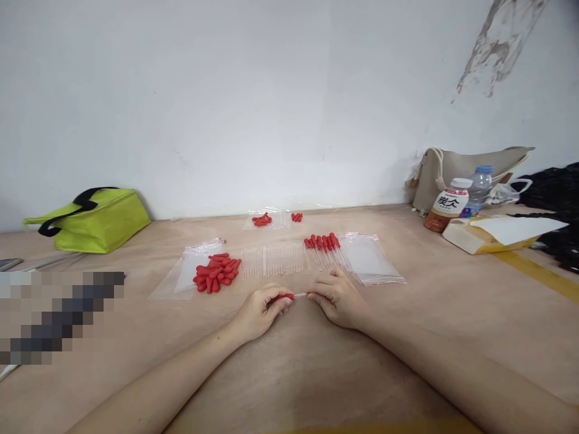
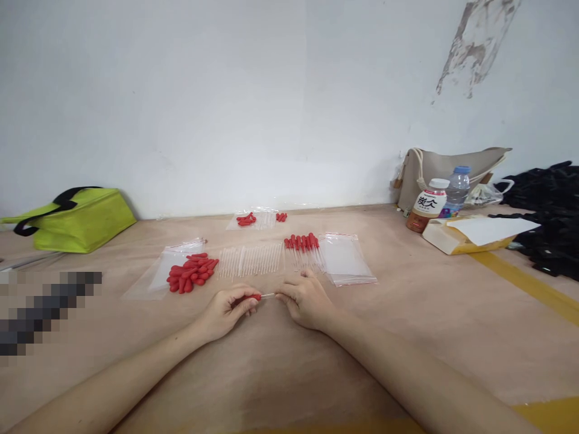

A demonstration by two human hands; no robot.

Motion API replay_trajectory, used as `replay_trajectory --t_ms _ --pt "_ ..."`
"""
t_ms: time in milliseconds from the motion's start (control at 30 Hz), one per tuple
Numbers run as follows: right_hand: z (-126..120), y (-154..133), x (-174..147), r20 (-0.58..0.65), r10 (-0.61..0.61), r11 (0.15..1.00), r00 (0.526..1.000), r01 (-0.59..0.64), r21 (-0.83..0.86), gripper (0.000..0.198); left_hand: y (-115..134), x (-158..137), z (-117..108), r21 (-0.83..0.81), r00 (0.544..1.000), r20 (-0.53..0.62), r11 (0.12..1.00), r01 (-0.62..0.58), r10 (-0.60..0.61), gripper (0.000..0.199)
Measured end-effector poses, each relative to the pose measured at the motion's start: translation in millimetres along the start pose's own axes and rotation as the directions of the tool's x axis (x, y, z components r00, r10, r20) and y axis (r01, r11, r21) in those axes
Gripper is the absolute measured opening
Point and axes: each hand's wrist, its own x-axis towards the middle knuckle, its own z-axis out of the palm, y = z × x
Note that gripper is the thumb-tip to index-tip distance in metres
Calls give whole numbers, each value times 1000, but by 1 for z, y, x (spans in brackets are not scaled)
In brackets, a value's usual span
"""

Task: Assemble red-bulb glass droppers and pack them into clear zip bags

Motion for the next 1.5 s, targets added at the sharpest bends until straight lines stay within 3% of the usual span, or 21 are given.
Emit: replay_trajectory --t_ms 500,967,1233,1300,1367,1433,1500 --pt "2 -11 1 -56 -24 999 998 23 -23 19 7 -1 0 117 1000 28 993 -15 12 19" --pt "9 -9 7 -8 2 1000 1000 -2 9 21 4 6 0 171 997 23 982 -77 74 20" --pt "-13 -7 15 67 -38 970 997 53 -236 19 -2 6 6 103 987 -163 995 18 -1 27" --pt "-19 0 19 34 51 961 998 -39 -273 20 -2 6 5 116 980 -197 993 26 -2 38" --pt "-24 12 25 -33 261 932 965 -261 -253 22 -2 7 4 148 980 -201 988 34 -4 42" --pt "-26 27 32 -79 500 841 862 -506 -191 24 -1 8 3 193 986 -165 981 21 11 32" --pt "-26 42 39 -99 661 725 744 -667 -173 27 0 8 2 231 993 -110 973 -6 32 20"
